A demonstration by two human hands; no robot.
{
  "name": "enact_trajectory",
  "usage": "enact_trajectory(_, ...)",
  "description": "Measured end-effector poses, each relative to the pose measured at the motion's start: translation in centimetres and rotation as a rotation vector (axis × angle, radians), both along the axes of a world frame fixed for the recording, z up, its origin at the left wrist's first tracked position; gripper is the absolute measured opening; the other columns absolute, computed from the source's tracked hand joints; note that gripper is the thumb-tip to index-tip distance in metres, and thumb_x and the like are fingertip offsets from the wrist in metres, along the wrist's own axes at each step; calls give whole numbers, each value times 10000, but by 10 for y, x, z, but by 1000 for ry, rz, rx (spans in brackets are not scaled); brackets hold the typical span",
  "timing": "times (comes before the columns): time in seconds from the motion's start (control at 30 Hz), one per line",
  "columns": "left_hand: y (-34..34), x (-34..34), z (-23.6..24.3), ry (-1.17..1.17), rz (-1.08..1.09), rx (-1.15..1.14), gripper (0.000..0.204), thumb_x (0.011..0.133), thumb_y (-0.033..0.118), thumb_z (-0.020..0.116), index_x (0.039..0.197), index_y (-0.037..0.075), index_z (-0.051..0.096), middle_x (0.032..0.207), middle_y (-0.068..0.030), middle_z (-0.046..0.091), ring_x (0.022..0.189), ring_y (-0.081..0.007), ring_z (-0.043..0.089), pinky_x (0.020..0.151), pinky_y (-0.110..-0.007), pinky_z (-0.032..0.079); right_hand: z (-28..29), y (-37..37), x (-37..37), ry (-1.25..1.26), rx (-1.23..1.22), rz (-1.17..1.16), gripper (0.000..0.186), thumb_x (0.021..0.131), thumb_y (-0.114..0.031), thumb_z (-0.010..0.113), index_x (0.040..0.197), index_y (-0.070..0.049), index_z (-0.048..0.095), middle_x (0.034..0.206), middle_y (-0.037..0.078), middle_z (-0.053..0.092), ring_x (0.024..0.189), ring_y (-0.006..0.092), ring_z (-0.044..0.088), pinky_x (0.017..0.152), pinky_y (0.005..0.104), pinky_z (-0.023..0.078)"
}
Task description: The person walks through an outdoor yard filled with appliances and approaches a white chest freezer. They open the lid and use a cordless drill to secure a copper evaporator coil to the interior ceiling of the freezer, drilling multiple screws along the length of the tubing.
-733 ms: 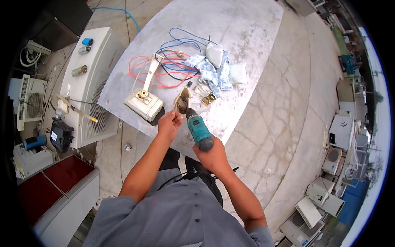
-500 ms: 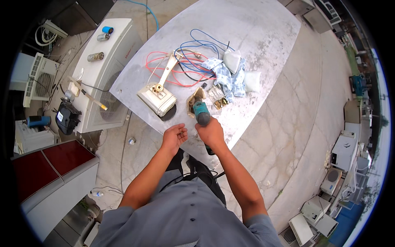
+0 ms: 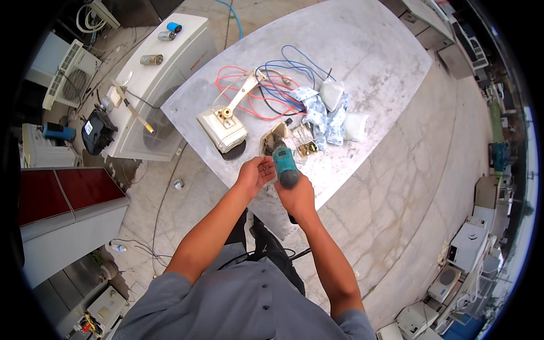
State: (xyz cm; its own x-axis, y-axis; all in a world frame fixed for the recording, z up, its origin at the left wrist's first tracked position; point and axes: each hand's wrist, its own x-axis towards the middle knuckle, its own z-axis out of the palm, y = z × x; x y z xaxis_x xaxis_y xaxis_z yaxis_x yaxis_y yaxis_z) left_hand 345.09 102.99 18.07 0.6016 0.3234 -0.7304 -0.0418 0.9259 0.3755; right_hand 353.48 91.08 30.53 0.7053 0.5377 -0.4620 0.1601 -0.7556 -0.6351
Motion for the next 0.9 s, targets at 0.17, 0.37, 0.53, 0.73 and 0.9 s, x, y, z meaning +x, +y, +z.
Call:
enact_trajectory(0.17, -1, 34, -6, -106, 83, -97, 506, 1120, 412, 369, 1228, -25, 600, 1097, -120, 693, 986, -237, 664, 925, -384, 560, 27, -49, -19, 60, 145, -1, 282, 794, -185, 752, 959, 23, 655, 780, 182, 696, 705, 307, 673, 713, 413, 536)
enact_trajectory(0.37, -13, 10, 9, -254, 224, -144, 417, 1098, 300, 398, 1265, -41, 571, 1113, -150, 680, 995, -265, 663, 943, -407, 564, 44, -95, -48, 87, 224, 18, 253, 810, -148, 748, 974, 20, 654, 797, 141, 704, 720, 224, 667, 710, 372, 535)
enact_trajectory(0.53, -40, -76, 4, -131, 203, 25, 304, 1017, 11, 474, 1292, -59, 581, 1132, -153, 685, 988, -237, 694, 918, -395, 606, 0, -64, -25, 82, 239, -6, 208, 831, -161, 723, 911, 26, 681, 734, 105, 693, 631, 194, 676, 636, 362, 540)
enact_trajectory(0.73, -108, -245, 5, 139, 203, -2, 292, 1012, -7, 508, 1286, -52, 595, 1070, -158, 707, 962, -250, 716, 878, -402, 627, -55, 9, 28, 197, 271, -43, 186, 820, -134, 692, 896, 35, 677, 703, 86, 663, 577, 189, 665, 550, 354, 552)
enact_trajectory(0.9, -162, -320, -29, 192, 446, -113, 260, 1034, 121, 533, 1228, -29, 617, 1018, -140, 706, 901, -234, 711, 829, -393, 624, -68, 29, 41, 310, 267, -63, 158, 828, -66, 682, 955, 14, 633, 746, 77, 608, 597, 181, 608, 527, 349, 582)
